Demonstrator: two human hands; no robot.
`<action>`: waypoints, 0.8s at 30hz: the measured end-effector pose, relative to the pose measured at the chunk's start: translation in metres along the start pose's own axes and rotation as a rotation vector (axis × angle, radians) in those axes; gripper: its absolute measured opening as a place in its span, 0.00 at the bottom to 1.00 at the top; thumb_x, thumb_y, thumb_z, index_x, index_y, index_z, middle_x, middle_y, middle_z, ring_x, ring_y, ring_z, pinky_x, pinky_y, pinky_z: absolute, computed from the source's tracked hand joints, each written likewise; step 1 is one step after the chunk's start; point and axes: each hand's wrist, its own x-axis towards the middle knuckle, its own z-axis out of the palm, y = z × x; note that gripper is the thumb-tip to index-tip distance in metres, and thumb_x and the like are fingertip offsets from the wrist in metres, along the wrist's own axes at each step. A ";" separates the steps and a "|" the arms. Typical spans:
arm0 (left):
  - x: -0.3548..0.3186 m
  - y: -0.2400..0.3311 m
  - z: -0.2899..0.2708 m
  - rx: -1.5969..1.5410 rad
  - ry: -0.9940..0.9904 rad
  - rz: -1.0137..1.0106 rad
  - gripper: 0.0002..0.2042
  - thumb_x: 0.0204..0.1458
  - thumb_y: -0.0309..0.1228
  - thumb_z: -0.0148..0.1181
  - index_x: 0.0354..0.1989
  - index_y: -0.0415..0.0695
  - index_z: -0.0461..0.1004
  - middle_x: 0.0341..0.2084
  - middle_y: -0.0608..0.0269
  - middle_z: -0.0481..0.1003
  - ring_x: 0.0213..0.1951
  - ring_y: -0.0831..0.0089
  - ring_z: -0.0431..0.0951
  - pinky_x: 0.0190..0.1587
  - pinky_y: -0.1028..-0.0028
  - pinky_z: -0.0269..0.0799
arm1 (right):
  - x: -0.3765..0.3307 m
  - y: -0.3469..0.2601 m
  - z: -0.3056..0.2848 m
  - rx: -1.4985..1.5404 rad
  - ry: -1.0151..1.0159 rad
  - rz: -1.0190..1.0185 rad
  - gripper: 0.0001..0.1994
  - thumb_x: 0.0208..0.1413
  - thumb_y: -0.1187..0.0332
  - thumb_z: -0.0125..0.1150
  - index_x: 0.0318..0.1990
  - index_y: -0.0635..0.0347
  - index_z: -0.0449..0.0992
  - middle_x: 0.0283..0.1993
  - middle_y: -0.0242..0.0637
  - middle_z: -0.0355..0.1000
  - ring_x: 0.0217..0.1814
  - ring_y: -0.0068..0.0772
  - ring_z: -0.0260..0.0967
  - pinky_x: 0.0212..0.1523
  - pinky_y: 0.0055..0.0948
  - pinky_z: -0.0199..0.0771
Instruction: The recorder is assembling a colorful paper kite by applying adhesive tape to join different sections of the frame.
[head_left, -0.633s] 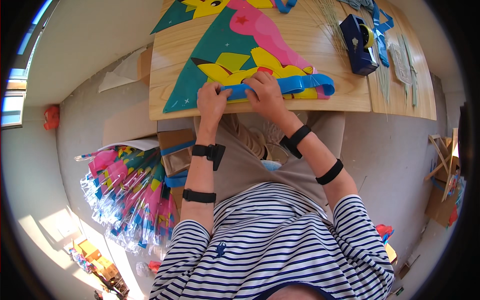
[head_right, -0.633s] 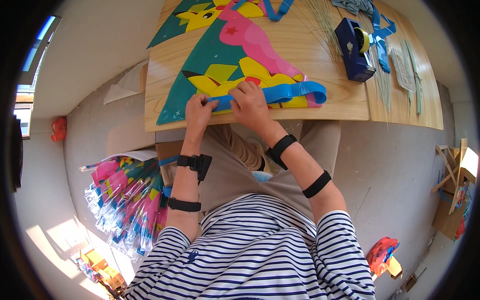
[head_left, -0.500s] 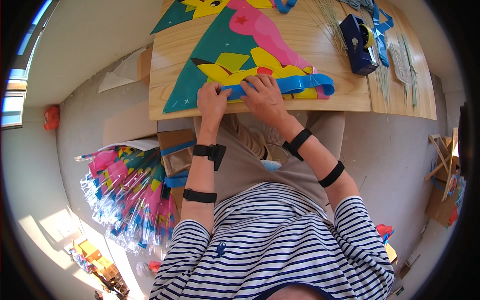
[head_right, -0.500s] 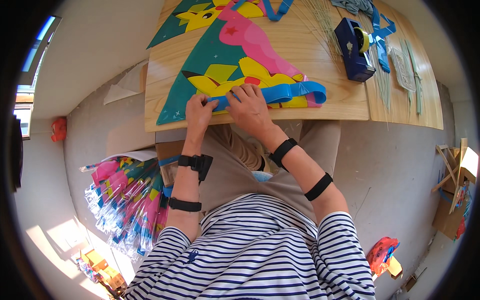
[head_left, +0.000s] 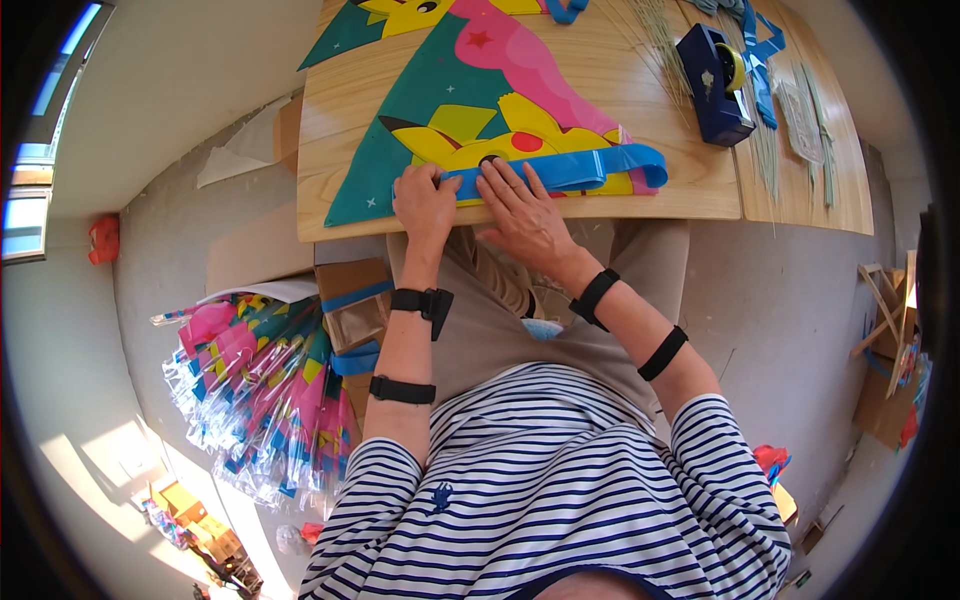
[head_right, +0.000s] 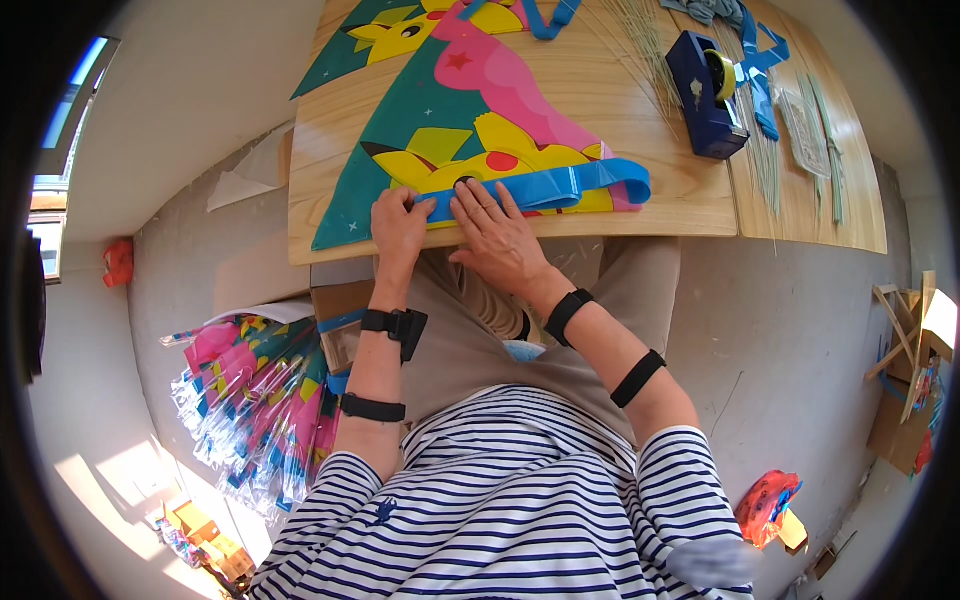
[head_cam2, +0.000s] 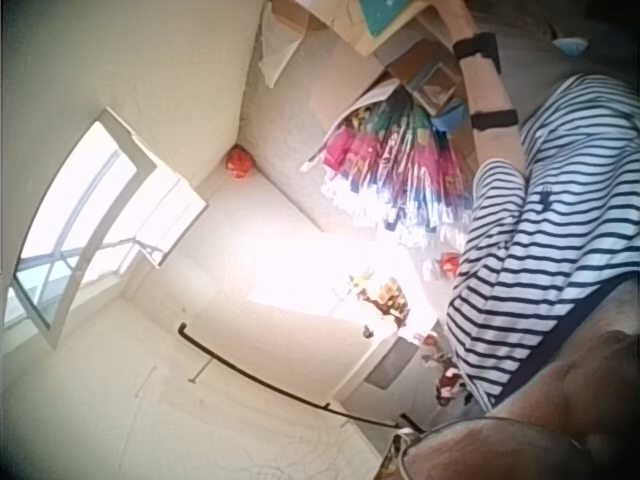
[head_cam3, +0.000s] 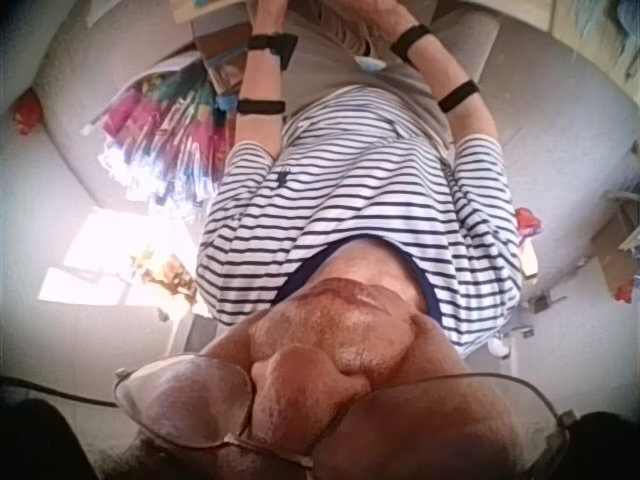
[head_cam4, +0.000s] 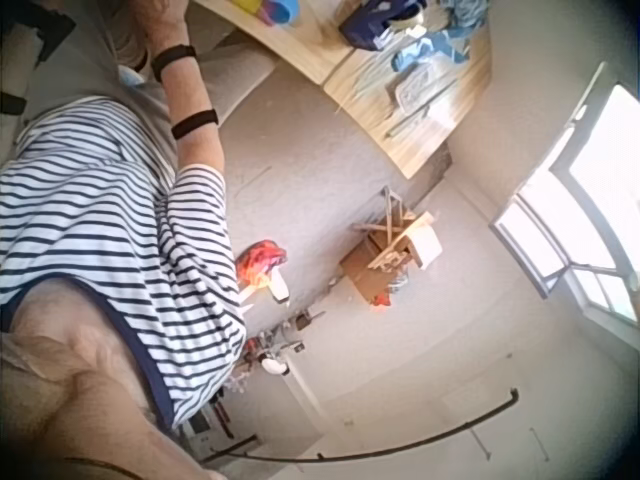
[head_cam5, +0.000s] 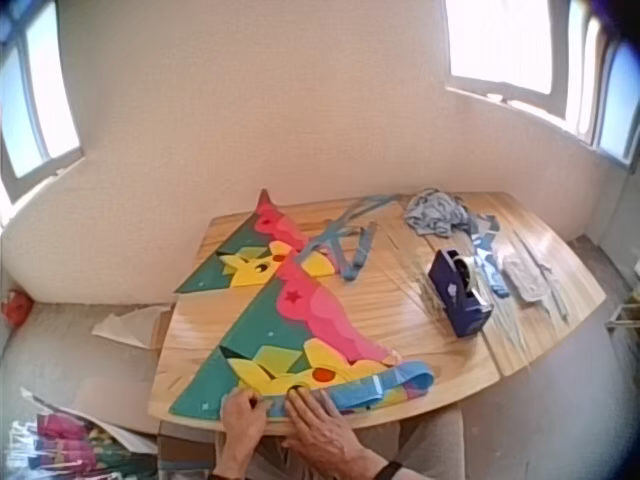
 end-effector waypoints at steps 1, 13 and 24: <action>-0.001 0.001 0.000 0.003 0.015 0.015 0.12 0.44 0.34 0.76 0.29 0.43 0.79 0.35 0.57 0.77 0.41 0.52 0.76 0.44 0.54 0.70 | -0.001 0.001 0.001 0.003 0.005 -0.005 0.41 0.52 0.51 0.72 0.69 0.65 0.68 0.78 0.48 0.59 0.83 0.48 0.50 0.80 0.54 0.46; -0.043 0.033 -0.024 -0.010 0.224 0.599 0.08 0.53 0.18 0.60 0.41 0.39 0.78 0.42 0.53 0.78 0.47 0.52 0.77 0.52 0.58 0.73 | -0.002 0.001 0.002 0.061 0.017 0.007 0.42 0.49 0.55 0.75 0.69 0.66 0.68 0.78 0.48 0.59 0.83 0.48 0.50 0.79 0.54 0.49; -0.044 0.013 -0.001 0.028 0.062 0.594 0.10 0.54 0.18 0.58 0.44 0.38 0.78 0.47 0.51 0.79 0.52 0.50 0.77 0.57 0.58 0.72 | 0.001 0.004 0.004 0.087 0.030 0.008 0.39 0.49 0.58 0.75 0.68 0.65 0.69 0.77 0.49 0.60 0.82 0.47 0.51 0.79 0.52 0.50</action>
